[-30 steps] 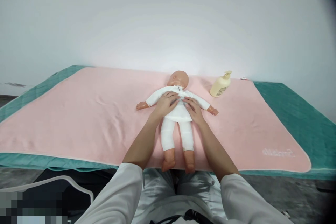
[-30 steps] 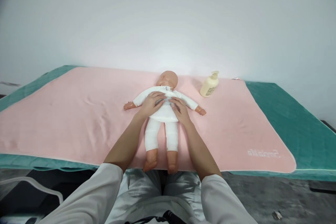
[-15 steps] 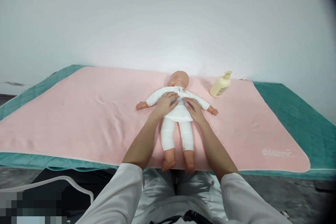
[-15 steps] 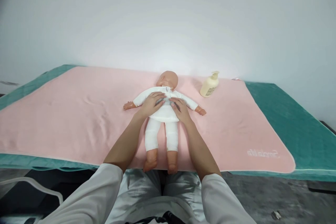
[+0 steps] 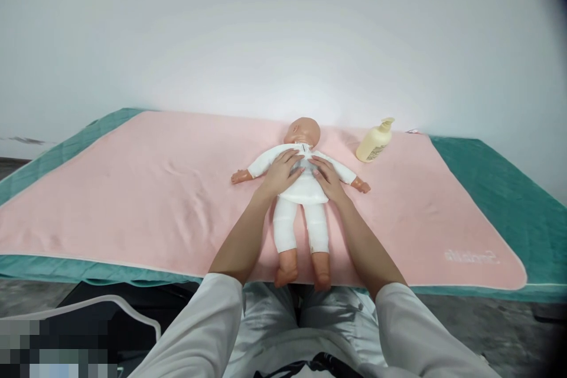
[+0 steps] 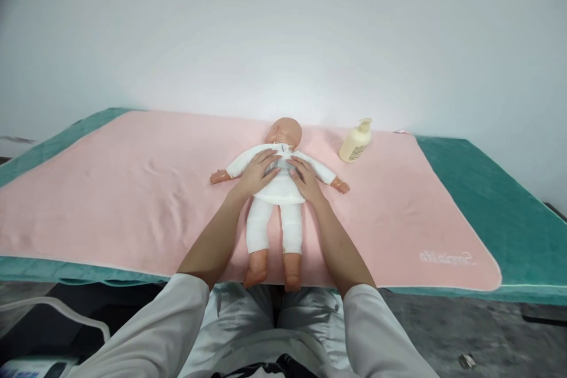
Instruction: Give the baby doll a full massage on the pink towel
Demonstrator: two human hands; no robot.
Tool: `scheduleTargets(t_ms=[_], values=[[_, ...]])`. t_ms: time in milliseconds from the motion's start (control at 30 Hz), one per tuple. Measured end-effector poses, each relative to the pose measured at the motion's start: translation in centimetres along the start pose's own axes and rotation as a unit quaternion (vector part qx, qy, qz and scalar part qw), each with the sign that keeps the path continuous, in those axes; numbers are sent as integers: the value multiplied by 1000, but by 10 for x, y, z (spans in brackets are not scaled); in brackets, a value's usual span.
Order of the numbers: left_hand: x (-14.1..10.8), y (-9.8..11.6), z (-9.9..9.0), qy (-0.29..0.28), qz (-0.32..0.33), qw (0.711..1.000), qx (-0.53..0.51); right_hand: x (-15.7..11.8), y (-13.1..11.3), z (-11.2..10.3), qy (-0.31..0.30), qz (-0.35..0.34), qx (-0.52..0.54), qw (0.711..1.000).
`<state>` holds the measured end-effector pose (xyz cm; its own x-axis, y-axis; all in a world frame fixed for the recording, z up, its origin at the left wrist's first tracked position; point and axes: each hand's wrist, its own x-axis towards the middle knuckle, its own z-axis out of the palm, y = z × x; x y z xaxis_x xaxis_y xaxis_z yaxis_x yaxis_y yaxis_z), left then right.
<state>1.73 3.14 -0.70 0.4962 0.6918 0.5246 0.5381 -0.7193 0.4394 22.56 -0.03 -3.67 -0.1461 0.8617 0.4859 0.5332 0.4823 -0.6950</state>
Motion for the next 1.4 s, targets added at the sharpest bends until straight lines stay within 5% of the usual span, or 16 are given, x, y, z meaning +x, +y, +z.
scheduleTargets(t_ms=[600,1000,1200,1400], values=[[1,0,2,-3,-20,1000,-20,2,-2,0,-21,7,13,1000],[1,-5,-6,97,-53,990,-82,1,0,0,-5,7,6,1000],[0,-5,-23,121,-205,970,-50,10,3,3,60,32,-42,997],[-1,0,-32,49,-308,950,16,32,4,11,63,132,-60,987]])
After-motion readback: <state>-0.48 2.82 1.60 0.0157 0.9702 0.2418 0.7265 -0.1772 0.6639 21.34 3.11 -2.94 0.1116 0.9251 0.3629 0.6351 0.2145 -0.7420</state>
